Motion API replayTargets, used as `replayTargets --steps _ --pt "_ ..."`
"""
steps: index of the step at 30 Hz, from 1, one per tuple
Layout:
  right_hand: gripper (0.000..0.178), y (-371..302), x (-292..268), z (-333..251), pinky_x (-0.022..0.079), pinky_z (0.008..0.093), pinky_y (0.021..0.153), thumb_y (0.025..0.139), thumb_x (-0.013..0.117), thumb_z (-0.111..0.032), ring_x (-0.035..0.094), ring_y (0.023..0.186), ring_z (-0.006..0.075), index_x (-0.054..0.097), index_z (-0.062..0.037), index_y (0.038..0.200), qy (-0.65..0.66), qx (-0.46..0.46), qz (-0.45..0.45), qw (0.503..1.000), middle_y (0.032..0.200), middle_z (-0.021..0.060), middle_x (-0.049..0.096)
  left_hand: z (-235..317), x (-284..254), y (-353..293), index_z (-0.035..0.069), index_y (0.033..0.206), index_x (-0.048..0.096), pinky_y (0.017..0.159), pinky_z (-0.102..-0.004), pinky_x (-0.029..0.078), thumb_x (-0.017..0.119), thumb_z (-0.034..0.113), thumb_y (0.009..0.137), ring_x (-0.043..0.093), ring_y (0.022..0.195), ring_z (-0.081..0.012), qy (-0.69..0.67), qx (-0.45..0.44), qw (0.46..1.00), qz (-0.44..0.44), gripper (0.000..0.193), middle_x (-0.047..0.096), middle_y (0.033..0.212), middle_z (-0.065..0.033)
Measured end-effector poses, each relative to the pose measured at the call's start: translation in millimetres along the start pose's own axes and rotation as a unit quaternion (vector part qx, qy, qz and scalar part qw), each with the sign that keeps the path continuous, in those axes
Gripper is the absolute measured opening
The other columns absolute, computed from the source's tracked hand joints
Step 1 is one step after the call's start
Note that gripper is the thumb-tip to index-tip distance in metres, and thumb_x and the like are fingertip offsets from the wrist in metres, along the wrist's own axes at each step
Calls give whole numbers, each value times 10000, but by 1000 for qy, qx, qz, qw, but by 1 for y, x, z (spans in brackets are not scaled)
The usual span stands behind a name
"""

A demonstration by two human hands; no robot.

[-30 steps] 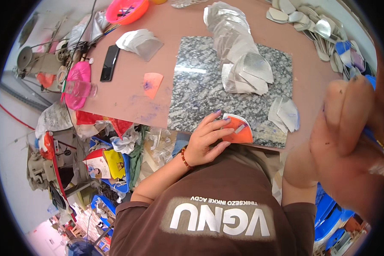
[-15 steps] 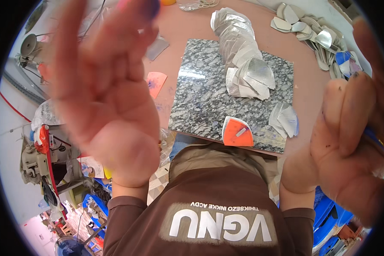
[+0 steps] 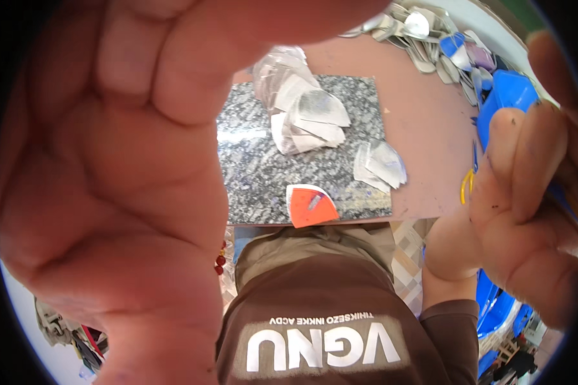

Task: The person places a basin of fabric pieces onto a table, sets a stack of the pieces onto a slab, and marks them one by one using a template and a pen.

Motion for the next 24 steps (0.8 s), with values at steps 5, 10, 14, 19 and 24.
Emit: replayTargets --steps 5,10,14,19,24 --pt "484 -3 -6 -23 326 181 569 893 620 -182 416 592 19 527 -22 1341 -75 -8 5 997 1212 126 608 -6 13 8 50 1520 262 1173 -534 240 393 622 932 259 1398 -514 -73 -26 997 -11 831 220 1528 -337" --pt "482 -8 -13 -36 324 181 570 885 625 -169 411 591 17 536 -22 1336 -96 -51 -16 994 1207 122 613 -12 15 15 44 1515 269 1172 -529 243 392 593 937 267 1397 -503 -95 -2 995 -22 807 229 1527 -330" --pt "481 -8 -12 -40 323 180 571 879 628 -159 407 590 16 544 -23 1332 -133 -68 -6 989 1203 119 618 -7 30 15 38 1511 275 1171 -524 245 392 570 942 274 1396 -495 -134 -10 990 -46 788 237 1526 -324" --pt "479 -5 -5 -38 321 180 572 870 633 -146 402 589 15 553 -23 1326 -154 -73 -26 985 1197 116 623 -12 29 28 32 1506 282 1170 -519 247 391 541 947 282 1395 -484 -148 -24 988 -47 764 246 1525 -317" --pt "478 -2 -13 -39 319 180 574 862 637 -133 398 587 13 563 -23 1321 -181 -104 -50 977 1192 112 629 -28 52 31 25 1502 289 1169 -513 249 390 511 952 291 1394 -474 -171 -12 984 -50 740 255 1524 -309"
Point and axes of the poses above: each hand's wrist, its own y-axis towards the middle knuckle, its own x-axis out of the palm, z = x × y, the point moved 1 cm from there along y, towards the middle knuckle
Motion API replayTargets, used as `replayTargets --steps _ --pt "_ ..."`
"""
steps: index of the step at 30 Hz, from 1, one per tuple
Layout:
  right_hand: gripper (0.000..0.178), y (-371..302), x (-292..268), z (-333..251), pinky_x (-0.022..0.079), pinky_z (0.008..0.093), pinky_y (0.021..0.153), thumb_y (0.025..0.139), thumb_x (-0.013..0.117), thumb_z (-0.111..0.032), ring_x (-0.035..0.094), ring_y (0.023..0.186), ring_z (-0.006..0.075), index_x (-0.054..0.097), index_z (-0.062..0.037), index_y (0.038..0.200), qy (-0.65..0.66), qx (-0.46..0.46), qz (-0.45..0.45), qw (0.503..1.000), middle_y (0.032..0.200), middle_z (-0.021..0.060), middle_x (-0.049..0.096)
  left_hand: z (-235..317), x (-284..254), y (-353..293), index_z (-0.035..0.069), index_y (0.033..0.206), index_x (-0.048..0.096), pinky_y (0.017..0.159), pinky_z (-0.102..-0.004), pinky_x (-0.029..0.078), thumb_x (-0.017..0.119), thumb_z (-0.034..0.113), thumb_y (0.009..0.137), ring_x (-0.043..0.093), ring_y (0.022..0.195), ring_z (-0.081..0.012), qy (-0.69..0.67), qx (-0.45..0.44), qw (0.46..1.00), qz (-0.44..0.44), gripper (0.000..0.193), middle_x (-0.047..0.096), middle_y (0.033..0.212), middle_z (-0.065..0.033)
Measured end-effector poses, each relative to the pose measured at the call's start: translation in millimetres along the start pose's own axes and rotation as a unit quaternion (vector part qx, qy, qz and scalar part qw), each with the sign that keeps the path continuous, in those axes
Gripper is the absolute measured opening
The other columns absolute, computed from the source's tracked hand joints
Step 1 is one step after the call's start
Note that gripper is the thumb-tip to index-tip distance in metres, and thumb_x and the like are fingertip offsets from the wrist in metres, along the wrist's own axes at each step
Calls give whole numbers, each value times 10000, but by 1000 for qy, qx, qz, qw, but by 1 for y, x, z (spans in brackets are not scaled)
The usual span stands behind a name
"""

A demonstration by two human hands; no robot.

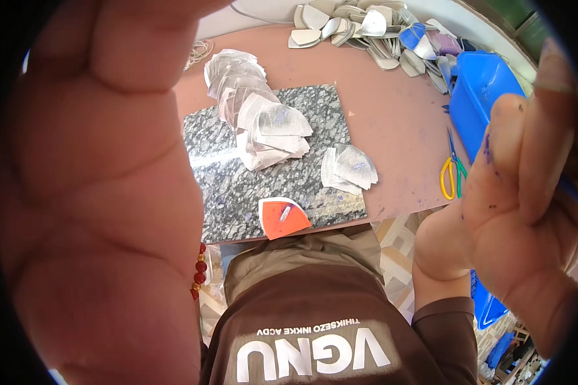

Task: The person places a basin of fabric pieces onto a table, sets a stack of the pieces onto a slab, and marks them one by one using a template and a pen.

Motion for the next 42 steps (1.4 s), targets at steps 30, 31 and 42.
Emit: replayTargets --steps 30,31,42 --pt "410 -13 -382 -63 515 398 763 827 747 -401 670 860 325 702 -49 1032 -840 131 -91 519 937 153 696 -96 -70 -27 -14 1472 332 1163 -481 263 385 336 984 341 1388 -411 -347 -40 934 72 603 312 1518 -265" --pt "402 -7 -389 -70 515 388 758 829 750 -391 673 845 312 701 -47 1031 -829 125 -74 540 925 155 697 -93 -68 -29 -16 1471 334 1163 -480 264 385 330 986 343 1388 -408 -350 -38 932 79 599 313 1518 -264" --pt "344 -1 -358 -32 495 398 676 827 748 -372 638 743 330 666 -51 921 -818 134 -84 554 806 129 662 -88 -48 -26 -125 1433 313 1046 -376 372 335 192 1023 500 1124 -239 -162 -113 980 38 518 537 1238 -176"
Point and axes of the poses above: each hand's wrist, its own y-axis towards the middle knuckle, its own x-axis out of the palm, z = x × y, the point moved 1 cm from there along y, towards the middle knuckle
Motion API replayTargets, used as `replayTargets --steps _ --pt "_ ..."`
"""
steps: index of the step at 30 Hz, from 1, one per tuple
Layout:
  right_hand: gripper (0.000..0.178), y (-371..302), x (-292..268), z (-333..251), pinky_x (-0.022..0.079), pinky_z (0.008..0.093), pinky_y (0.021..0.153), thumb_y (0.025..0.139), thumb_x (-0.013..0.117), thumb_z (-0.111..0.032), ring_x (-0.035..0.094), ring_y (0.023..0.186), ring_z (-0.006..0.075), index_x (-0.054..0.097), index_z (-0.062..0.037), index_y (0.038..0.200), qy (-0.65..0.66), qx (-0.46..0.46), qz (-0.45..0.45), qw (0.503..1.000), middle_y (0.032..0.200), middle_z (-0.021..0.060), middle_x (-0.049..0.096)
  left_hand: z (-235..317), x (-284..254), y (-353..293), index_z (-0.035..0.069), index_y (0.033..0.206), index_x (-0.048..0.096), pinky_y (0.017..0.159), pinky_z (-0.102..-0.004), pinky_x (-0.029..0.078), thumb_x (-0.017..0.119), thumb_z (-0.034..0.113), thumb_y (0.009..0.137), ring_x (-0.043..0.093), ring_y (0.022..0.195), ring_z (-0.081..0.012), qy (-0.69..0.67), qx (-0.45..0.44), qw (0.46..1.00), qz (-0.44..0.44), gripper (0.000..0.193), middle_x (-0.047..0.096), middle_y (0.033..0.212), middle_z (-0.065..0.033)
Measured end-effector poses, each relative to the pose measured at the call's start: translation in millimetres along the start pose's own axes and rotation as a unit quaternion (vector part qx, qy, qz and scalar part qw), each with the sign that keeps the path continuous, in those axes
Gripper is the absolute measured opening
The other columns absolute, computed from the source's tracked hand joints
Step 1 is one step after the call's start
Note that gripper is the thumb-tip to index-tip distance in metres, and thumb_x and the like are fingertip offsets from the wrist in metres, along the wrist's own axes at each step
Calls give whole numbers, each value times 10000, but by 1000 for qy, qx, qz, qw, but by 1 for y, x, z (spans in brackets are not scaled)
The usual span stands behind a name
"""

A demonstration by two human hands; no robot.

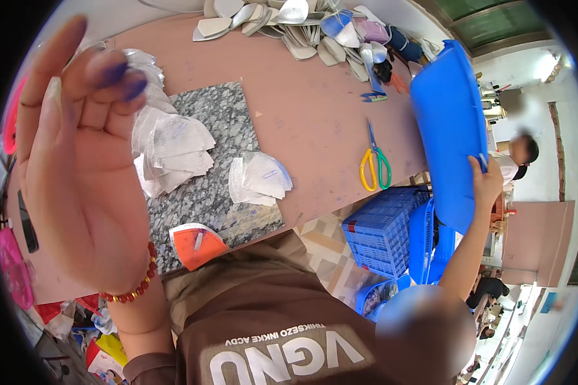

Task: The person places a basin of fabric pieces onto a table, sets a stack of the pieces onto a slab, and marks them one by one using a template and a pen.

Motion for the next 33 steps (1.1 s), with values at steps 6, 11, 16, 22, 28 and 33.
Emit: replayTargets --steps 6,11,16,22,28,33 --pt "293 -21 37 -79 500 428 682 815 737 -370 643 815 323 646 -105 901 -51 -82 9 995 859 121 646 16 9 -1 -109 1449 294 1050 -393 389 426 301 971 503 1162 -264 48 -9 999 1 643 471 1307 -221" --pt "273 -45 59 -107 504 438 700 814 734 -336 641 850 333 644 -101 922 -60 -66 -73 993 840 103 640 18 18 5 -92 1464 274 1055 -411 405 517 411 919 506 1199 -290 78 -16 997 -15 781 404 1376 -265" --pt "337 -34 39 -136 502 428 735 790 765 -339 633 909 309 654 -87 986 33 -54 -2 998 907 106 630 49 25 -11 -76 1480 254 1060 -428 422 608 521 867 509 1237 -315 171 -51 984 -3 925 337 1445 -310" --pt "305 -67 20 -216 491 356 767 755 750 -186 615 874 265 651 -57 1013 296 -17 -39 954 908 102 607 20 15 -54 -77 1437 349 1027 -426 454 559 230 939 545 1218 -314 219 -13 974 56 622 551 1307 -224" --pt "133 -133 14 -345 500 309 637 813 737 -126 634 719 226 658 -46 885 538 -120 -196 811 809 93 612 6 1 -183 53 1086 688 869 -390 517 748 48 791 616 1039 -314 528 -196 826 -16 301 634 1159 -145" --pt "133 -146 5 -392 496 315 586 824 743 -159 645 690 204 659 -62 855 574 -165 -239 765 800 56 627 -13 -3 -225 81 1100 705 903 -429 512 802 54 697 608 1065 -339 603 -117 783 -99 415 635 1167 -130"
Point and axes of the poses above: each hand's wrist, its own y-axis towards the middle knuckle, its own x-axis out of the palm, z = x × y, the point moved 1 cm from there along y, towards the middle knuckle
